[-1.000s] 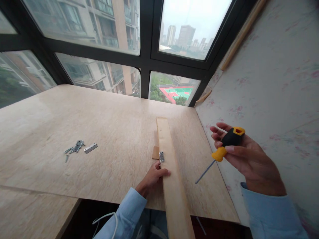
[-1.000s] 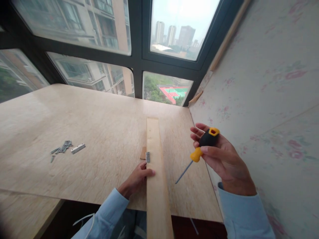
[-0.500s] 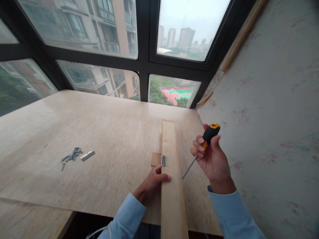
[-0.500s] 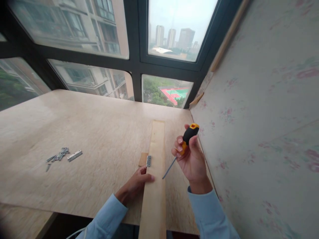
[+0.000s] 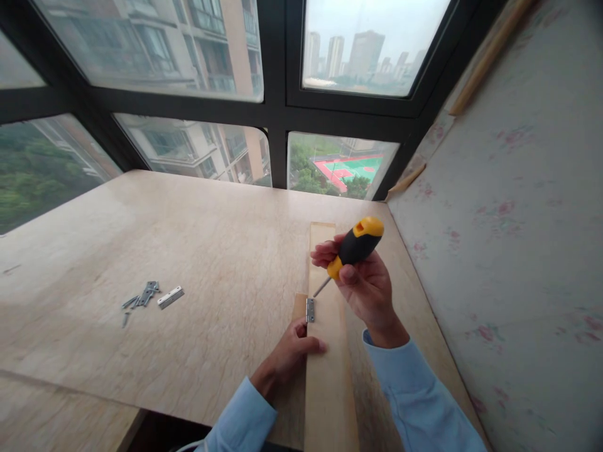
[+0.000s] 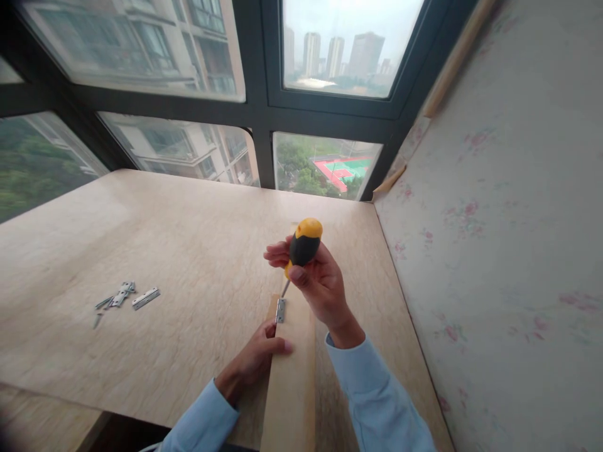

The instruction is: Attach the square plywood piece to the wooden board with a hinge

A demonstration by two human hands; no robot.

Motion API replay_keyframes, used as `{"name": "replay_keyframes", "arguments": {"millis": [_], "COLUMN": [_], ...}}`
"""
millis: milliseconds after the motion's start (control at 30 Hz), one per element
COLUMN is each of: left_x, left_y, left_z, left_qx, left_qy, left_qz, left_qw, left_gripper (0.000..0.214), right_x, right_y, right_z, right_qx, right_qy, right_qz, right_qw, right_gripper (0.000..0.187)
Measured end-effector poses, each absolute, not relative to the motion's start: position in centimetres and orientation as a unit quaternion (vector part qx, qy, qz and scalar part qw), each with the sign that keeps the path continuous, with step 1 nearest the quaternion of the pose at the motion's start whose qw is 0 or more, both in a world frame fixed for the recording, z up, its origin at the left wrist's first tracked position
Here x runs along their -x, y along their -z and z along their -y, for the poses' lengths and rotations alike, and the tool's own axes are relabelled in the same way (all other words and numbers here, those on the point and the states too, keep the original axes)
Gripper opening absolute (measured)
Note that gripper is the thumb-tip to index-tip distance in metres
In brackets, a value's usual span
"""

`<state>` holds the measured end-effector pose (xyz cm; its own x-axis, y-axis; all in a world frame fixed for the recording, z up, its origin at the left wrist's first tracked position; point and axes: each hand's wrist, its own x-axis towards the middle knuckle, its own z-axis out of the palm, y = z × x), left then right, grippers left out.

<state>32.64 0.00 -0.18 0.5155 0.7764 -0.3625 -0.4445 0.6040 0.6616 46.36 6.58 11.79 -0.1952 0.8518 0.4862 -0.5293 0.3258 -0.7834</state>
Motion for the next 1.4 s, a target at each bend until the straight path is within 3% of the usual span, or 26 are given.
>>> {"name": "replay_keyframes", "arguments": {"millis": [867,1100,1267,1333,1400], "left_x": [-32.3,-32.3,-32.4,-32.5,-32.5], "left_y": [0.0,-0.1,-0.1,-0.1,-0.2], "left_z": [0.0,0.0,0.0,-0.1,-0.1], "left_qx": [-0.265,-0.261,-0.243,-0.235,-0.235], "left_qy": [-0.331,-0.328,-0.334,-0.334,-0.331], "left_qz": [-0.35,-0.357,-0.351,-0.351,-0.347], "left_qw": [0.835,0.835,0.84,0.843,0.845], "left_gripper": [0.052,0.053,0.052,0.053,0.053], "right_x": [-46.7,-47.5,-49.6,-50.1,-50.1], "right_y": [-8.4,-9.0,-11.1,-11.8,-12.2], "right_z": [-8.8,-8.6,-7.8,-7.3,-6.8], "right_qx": [0.186,0.161,0.242,0.294,0.343], "right_qy": [-0.597,-0.6,-0.534,-0.485,-0.415], "right_qz": [0.534,0.577,0.66,0.68,0.7], "right_qw": [0.569,0.531,0.47,0.465,0.468], "right_gripper": [0.043,0.035,0.025,0.033,0.054]}}
